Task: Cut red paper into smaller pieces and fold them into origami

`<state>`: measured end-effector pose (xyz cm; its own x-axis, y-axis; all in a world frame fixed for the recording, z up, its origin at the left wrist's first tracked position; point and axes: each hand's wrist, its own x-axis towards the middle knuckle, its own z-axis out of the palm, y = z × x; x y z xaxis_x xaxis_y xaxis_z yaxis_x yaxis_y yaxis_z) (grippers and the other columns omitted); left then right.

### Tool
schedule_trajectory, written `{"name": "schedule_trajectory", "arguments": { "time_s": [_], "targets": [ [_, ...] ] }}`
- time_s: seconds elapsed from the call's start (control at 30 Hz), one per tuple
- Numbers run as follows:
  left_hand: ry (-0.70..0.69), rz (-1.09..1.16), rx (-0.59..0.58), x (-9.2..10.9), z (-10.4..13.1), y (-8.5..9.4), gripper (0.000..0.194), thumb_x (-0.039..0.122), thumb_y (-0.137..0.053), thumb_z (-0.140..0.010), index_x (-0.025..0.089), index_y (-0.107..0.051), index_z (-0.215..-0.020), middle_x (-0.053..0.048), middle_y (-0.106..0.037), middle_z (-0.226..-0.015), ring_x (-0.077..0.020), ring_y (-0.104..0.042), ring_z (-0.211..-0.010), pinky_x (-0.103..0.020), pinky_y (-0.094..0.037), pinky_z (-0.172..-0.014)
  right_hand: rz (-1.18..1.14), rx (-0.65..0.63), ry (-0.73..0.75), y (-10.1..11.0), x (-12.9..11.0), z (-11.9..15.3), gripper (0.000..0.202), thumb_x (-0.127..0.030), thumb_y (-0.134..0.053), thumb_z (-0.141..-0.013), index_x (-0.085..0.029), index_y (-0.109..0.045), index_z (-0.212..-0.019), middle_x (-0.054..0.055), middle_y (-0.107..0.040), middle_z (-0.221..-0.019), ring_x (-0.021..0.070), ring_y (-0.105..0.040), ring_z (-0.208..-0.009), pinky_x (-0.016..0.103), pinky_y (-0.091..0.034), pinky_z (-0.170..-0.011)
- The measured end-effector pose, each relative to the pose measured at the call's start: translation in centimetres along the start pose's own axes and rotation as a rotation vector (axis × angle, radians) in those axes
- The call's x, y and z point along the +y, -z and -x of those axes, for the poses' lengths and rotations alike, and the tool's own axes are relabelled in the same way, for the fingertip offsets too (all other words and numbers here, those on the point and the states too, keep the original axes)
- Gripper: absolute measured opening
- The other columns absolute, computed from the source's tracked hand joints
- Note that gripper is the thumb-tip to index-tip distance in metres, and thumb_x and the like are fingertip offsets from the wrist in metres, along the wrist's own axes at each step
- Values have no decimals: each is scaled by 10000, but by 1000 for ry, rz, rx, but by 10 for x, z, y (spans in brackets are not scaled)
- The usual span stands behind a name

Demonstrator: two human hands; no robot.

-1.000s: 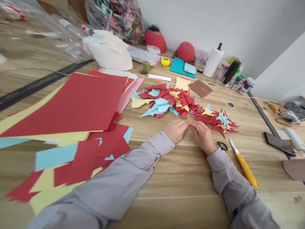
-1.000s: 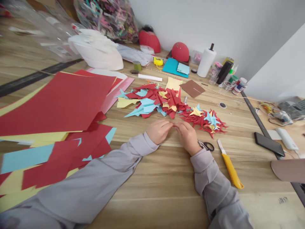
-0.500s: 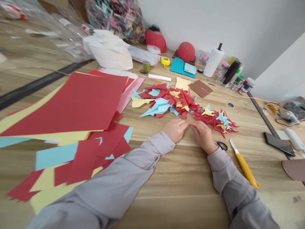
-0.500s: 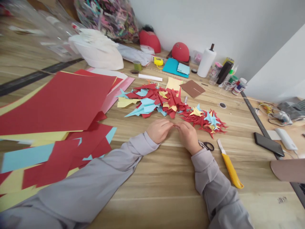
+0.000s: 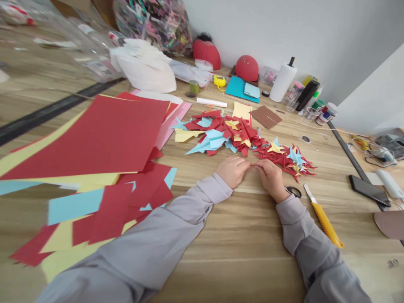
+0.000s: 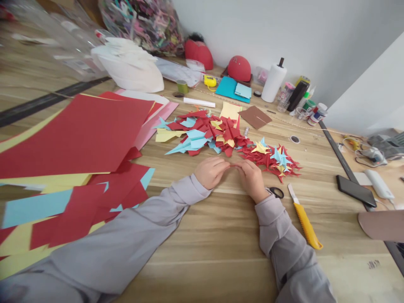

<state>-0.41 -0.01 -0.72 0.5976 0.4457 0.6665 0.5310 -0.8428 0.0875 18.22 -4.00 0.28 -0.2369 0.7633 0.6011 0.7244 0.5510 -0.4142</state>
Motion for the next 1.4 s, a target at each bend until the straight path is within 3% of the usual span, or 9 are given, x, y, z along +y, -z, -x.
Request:
{"name": "schedule_trajectory", "arguments": {
  "time_s": [0.23, 0.5, 0.63, 0.77, 0.93, 1.17, 1.4],
  "targets": [
    [-19, 14, 25, 0, 0, 0, 335, 178, -336, -968, 143, -659, -884, -81, -638, -753, -204, -579, -723, -321, -438, -666, -40, 29, 56, -2, -4, -2, 118, -219, -565, -923, -200, -672, -969, 70, -710, -884, 183, -672, -826, 298, -566, -739],
    [9, 9, -27, 1, 0, 0, 300, 171, -364, -948, 157, -659, -899, -78, -652, -763, -205, -590, -734, -329, -434, -663, -19, -34, 52, 1, -7, -3, 206, -224, -474, -965, -221, -680, -947, 64, -706, -877, 178, -666, -834, 296, -552, -741],
    [63, 63, 14, 4, -2, 2, 346, 239, -352, -984, 163, -652, -830, -66, -641, -720, -190, -591, -703, -318, -444, -667, -36, -31, 33, 1, -6, -3, 186, -226, -486, -958, -213, -670, -929, 65, -701, -860, 181, -664, -822, 299, -549, -738],
    [99, 145, 41, 5, -1, 1, 281, 320, -440, -964, 157, -656, -890, -71, -664, -775, -193, -606, -729, -322, -472, -693, -58, -1, -1, -2, -3, -2, 183, -241, -490, -957, -219, -669, -924, 59, -700, -856, 185, -664, -811, 309, -550, -745],
    [163, 174, 107, 2, 0, -3, 256, 276, -445, -959, 167, -659, -870, -69, -678, -801, -185, -612, -737, -319, -480, -706, -53, -4, -24, -3, -2, -1, 170, -253, -504, -949, -226, -672, -933, 61, -698, -857, 193, -665, -823, 319, -556, -760],
    [101, 234, 88, -2, 0, -2, 305, 275, -418, -971, 168, -677, -849, -63, -691, -759, -188, -621, -719, -317, -472, -686, -72, -8, 32, -1, -8, -2, 172, -254, -509, -954, -224, -676, -981, 72, -703, -911, 190, -669, -870, 317, -560, -779],
    [221, 339, 71, -3, 1, -5, 246, 311, -510, -936, 188, -702, -844, -52, -724, -781, -187, -660, -738, -328, -496, -717, -41, -27, -24, 0, -6, -1, 190, -262, -512, -949, -225, -694, -909, 57, -698, -835, 183, -663, -785, 289, -544, -706]
  ]
}}
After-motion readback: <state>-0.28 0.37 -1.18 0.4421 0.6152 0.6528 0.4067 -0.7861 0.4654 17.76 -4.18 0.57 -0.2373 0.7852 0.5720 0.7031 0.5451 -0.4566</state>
